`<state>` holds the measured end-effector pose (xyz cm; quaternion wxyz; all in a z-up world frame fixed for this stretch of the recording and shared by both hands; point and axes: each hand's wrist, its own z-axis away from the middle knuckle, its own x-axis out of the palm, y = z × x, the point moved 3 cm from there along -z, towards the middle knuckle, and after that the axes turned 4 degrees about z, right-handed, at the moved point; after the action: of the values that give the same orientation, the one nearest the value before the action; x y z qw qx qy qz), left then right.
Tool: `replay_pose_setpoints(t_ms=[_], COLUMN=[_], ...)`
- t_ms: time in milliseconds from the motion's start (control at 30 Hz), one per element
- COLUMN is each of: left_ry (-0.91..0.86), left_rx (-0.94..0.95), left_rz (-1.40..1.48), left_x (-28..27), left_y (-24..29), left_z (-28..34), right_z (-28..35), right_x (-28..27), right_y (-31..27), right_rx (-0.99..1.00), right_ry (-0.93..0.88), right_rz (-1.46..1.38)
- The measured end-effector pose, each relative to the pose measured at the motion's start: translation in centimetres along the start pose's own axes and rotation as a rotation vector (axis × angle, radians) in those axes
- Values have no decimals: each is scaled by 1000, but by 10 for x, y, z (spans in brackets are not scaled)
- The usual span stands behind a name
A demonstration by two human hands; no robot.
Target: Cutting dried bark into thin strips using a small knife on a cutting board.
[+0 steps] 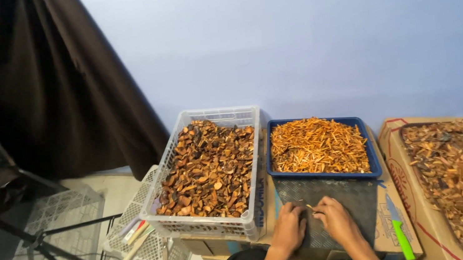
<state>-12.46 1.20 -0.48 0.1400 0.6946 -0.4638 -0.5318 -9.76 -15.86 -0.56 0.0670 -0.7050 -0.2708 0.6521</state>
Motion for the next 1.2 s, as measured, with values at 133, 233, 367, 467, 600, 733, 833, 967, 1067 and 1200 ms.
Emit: replay_pose_setpoints(t_ms=[133,233,367,467,600,733,833,967,1067,1200], left_ry=[-17,-32,-46,-67,-104,84,56,277,412,456], left_rx=[65,114,78,39,3,-37,-302,-296,-218,-269], left_rz=[0,18,42,71,100,177,237,262,69,-225], left_x=[-13,-26,-65,-95,-136,-166,-190,-220,-240,-265], left_y=[18,26,58,78,107,109,97,61,5,-12], left_z=[12,18,26,27,28,29,27,31,21,12], right_z=[-2,-7,-25,-45,-73,-95,-91,-92,-99,-92], right_x=[9,9,2,-32,-73,-71,-80,-53,-27,-34], right_y=[5,0,5,-4,-2,5,-39,-80,-113,-182], right_rx=[-79,-111,-69,55,186,116,163,21,-152,-301], right_ry=[44,80,-4,-90,62,396,349,278,310,260], right_rz=[29,196,180,92,22,23,122,-75,-144,-260])
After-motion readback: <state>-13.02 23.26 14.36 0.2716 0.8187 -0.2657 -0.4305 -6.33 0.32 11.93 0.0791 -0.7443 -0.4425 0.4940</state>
